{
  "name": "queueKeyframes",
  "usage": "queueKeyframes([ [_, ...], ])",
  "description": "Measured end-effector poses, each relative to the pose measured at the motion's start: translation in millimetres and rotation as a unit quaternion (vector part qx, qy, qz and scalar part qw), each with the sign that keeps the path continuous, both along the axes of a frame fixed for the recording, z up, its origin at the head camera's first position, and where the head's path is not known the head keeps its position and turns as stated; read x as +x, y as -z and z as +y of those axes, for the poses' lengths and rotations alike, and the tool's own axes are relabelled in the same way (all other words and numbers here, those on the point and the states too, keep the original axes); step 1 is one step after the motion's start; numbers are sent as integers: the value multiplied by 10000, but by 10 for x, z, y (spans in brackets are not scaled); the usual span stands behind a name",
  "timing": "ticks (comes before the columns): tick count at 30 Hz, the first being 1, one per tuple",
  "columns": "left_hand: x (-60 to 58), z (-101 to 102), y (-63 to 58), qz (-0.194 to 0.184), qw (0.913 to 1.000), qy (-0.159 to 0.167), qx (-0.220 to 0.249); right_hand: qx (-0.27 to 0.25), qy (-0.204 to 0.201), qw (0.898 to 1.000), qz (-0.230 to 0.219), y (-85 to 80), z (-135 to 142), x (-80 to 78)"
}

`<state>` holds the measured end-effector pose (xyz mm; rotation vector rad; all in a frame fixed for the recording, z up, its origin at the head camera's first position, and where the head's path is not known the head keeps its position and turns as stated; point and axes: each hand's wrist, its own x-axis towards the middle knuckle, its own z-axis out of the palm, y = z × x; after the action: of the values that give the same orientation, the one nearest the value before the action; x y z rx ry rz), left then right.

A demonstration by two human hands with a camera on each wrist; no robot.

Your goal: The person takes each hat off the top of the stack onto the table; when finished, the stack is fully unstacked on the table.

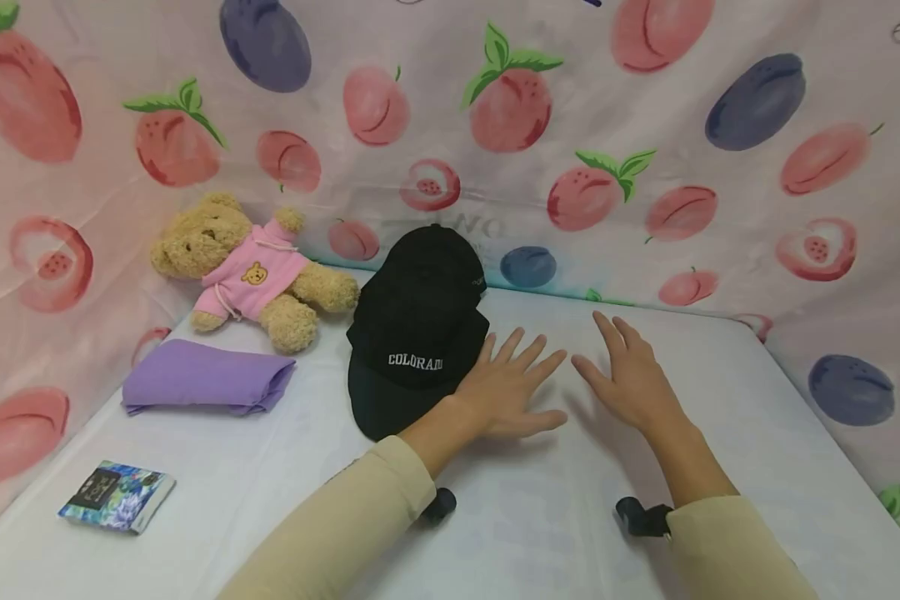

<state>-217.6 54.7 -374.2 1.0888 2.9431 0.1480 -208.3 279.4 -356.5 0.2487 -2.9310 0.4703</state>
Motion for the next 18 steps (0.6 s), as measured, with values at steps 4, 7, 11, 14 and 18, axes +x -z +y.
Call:
queueKeyframes([
  [4,27,-7,-27,28,9999,89,125,-212,-81,9997,51,-27,-19,-3],
  [7,42,-26,-50,21,9995,115,292,-326,-140,9993,86,-47,-30,-8],
  [11,52,-55,-65,-36,9980,143,611,-529,-209,9982,190,-66,-41,-21],
  [14,63,-70,-56,-165,9962,172,843,-715,-219,9968,295,-76,-54,-27],
  [18,90,-100,-49,-405,9931,145,1087,-1010,-210,9938,422,-85,-94,-22],
])
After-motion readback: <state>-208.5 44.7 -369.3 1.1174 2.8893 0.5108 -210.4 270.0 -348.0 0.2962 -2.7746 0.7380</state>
